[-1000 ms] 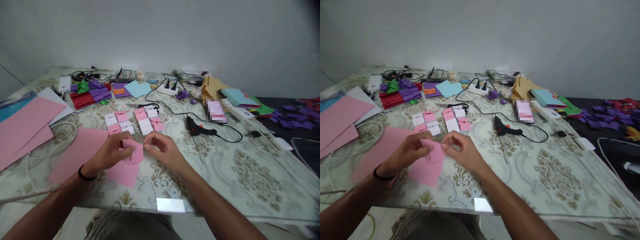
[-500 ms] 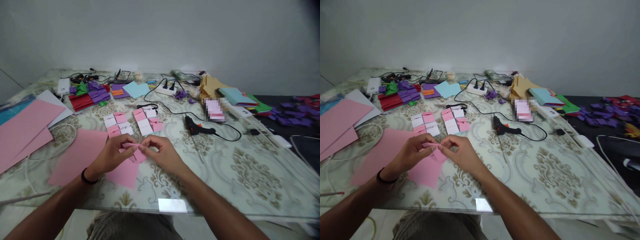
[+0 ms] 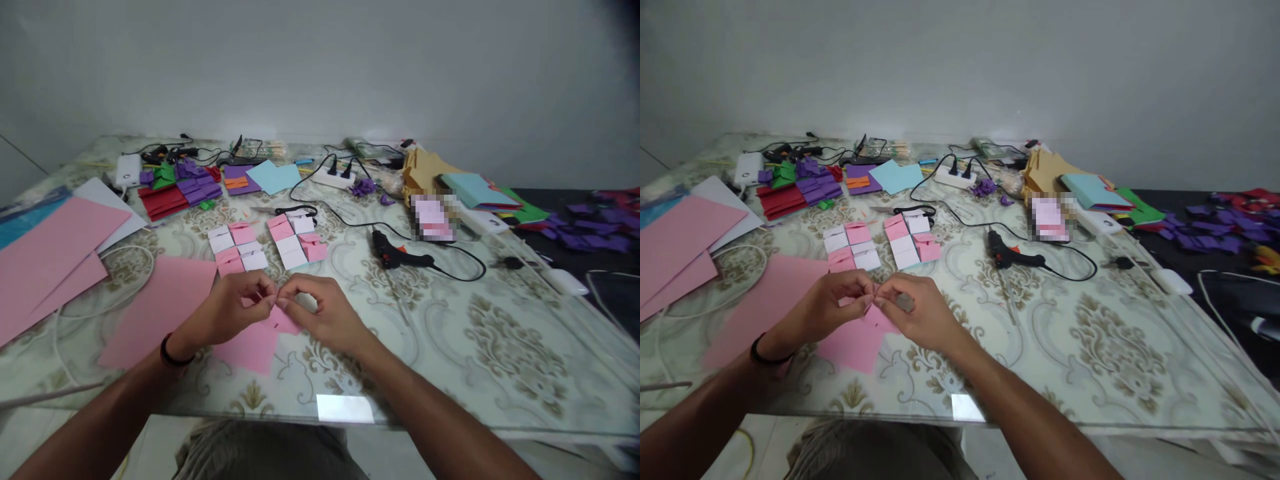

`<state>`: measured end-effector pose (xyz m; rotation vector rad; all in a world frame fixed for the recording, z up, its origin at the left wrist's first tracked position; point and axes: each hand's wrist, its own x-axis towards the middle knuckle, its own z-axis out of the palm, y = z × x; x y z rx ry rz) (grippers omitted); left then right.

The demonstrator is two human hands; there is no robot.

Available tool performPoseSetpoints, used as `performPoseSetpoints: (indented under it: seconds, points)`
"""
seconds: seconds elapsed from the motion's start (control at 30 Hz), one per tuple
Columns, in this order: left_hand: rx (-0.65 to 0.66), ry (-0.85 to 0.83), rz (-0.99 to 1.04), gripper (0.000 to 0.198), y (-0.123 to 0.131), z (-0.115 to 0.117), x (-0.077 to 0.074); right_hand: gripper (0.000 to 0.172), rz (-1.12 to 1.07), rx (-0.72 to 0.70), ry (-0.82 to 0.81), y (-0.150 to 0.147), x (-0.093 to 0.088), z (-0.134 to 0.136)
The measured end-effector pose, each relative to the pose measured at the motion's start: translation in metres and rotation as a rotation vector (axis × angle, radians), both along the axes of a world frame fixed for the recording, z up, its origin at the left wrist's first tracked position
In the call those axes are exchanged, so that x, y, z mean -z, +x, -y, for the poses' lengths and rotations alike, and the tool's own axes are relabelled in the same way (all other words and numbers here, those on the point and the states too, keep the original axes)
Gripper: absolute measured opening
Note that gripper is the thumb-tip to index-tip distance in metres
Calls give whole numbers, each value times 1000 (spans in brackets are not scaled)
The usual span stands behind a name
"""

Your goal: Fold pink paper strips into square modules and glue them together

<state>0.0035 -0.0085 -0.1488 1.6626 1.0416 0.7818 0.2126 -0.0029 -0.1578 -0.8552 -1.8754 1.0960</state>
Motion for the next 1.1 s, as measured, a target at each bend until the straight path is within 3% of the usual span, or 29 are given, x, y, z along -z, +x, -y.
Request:
performPoseSetpoints:
  seconds: [0.17, 0.43, 0.5, 0.67, 0.77, 0.87, 0.97, 1.07, 1.1]
  points:
    - [43, -35, 46, 12, -4, -1, -4, 13, -55, 5, -93, 4, -5, -1]
    - [-73, -51, 147, 18, -13, -7, -7, 19, -191, 84, -251, 13, -6, -12]
    - [-117, -17, 112, 16, -11, -6, -7, 19, -160, 88, -261, 10, -5, -11]
    - [19, 18, -123, 19, -4, -2, -2, 17, -87, 30, -280, 2, -1, -4]
    - [-88, 28, -56, 30, -4, -2, -1, 17, -95, 54, -271, 3, -1, -5]
    - [-185, 31, 101, 28, -6, -5, -2, 17, -116, 101, -264, 5, -1, -8]
    - [-238, 47, 157, 20, -6, -7, 1, 13, -152, 191, -162, 6, -2, -8]
    - [-315, 24, 110, 26, -4, -8, 6, 2, -129, 336, 156, 7, -4, -6]
    - [-304, -13, 98, 34, -3, -7, 7, 7, -100, 372, 280, 7, -4, -5]
